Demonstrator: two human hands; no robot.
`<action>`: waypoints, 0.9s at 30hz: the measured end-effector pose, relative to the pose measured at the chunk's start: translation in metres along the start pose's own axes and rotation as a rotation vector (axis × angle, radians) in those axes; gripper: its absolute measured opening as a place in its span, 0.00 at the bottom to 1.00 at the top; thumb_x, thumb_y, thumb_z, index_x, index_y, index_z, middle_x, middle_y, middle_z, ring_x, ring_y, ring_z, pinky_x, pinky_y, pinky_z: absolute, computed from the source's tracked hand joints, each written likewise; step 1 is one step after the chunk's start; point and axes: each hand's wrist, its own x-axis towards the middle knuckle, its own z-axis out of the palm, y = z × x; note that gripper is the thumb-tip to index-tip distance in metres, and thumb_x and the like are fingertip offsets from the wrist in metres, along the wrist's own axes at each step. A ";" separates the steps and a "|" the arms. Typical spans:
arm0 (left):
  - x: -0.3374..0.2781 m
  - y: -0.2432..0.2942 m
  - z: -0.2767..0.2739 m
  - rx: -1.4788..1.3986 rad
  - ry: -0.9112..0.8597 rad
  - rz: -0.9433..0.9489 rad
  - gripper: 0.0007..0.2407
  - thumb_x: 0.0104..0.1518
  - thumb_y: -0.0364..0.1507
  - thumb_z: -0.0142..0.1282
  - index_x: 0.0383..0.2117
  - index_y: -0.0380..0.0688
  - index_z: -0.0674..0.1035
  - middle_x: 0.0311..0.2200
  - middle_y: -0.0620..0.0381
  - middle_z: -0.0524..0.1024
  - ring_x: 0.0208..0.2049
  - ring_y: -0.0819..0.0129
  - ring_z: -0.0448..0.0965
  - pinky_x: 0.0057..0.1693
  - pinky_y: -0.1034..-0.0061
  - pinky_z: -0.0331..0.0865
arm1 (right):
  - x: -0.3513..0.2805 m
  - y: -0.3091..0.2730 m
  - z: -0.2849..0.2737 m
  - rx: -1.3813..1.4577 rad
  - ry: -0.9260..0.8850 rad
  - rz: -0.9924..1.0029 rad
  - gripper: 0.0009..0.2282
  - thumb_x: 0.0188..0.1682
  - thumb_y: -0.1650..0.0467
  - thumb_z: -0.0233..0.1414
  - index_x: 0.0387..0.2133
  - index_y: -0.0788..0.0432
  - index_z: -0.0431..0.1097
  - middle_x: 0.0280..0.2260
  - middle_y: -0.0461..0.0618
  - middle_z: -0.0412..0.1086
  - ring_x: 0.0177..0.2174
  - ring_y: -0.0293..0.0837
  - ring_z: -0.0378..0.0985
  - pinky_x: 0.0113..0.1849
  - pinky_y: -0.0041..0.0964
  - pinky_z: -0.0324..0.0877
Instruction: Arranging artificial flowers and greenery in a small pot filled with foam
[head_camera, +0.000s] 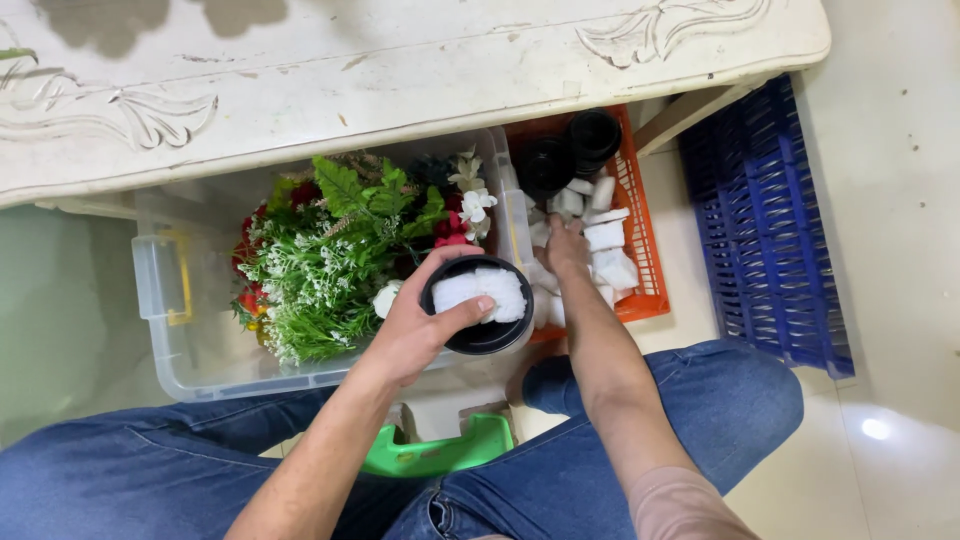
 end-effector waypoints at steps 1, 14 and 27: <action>-0.001 0.002 -0.002 -0.001 -0.001 -0.001 0.24 0.46 0.27 0.70 0.53 0.46 0.79 0.46 0.47 0.78 0.51 0.62 0.72 0.58 0.57 0.70 | -0.003 0.000 -0.005 -0.001 -0.001 0.002 0.32 0.45 0.62 0.61 0.63 0.48 0.54 0.56 0.65 0.55 0.52 0.72 0.71 0.56 0.61 0.69; -0.007 0.024 0.005 -0.050 -0.088 -0.009 0.23 0.48 0.31 0.69 0.53 0.48 0.79 0.44 0.45 0.78 0.49 0.59 0.74 0.54 0.57 0.75 | -0.055 0.000 -0.090 0.793 0.427 -0.208 0.13 0.45 0.73 0.64 0.44 0.55 0.76 0.27 0.58 0.74 0.26 0.46 0.78 0.35 0.40 0.74; -0.005 0.018 -0.008 -0.163 0.033 0.003 0.15 0.60 0.38 0.55 0.51 0.52 0.82 0.45 0.45 0.78 0.48 0.60 0.75 0.54 0.58 0.75 | -0.210 -0.085 -0.204 1.243 0.359 -0.755 0.17 0.57 0.71 0.54 0.56 0.66 0.63 0.35 0.59 0.70 0.24 0.43 0.75 0.23 0.36 0.78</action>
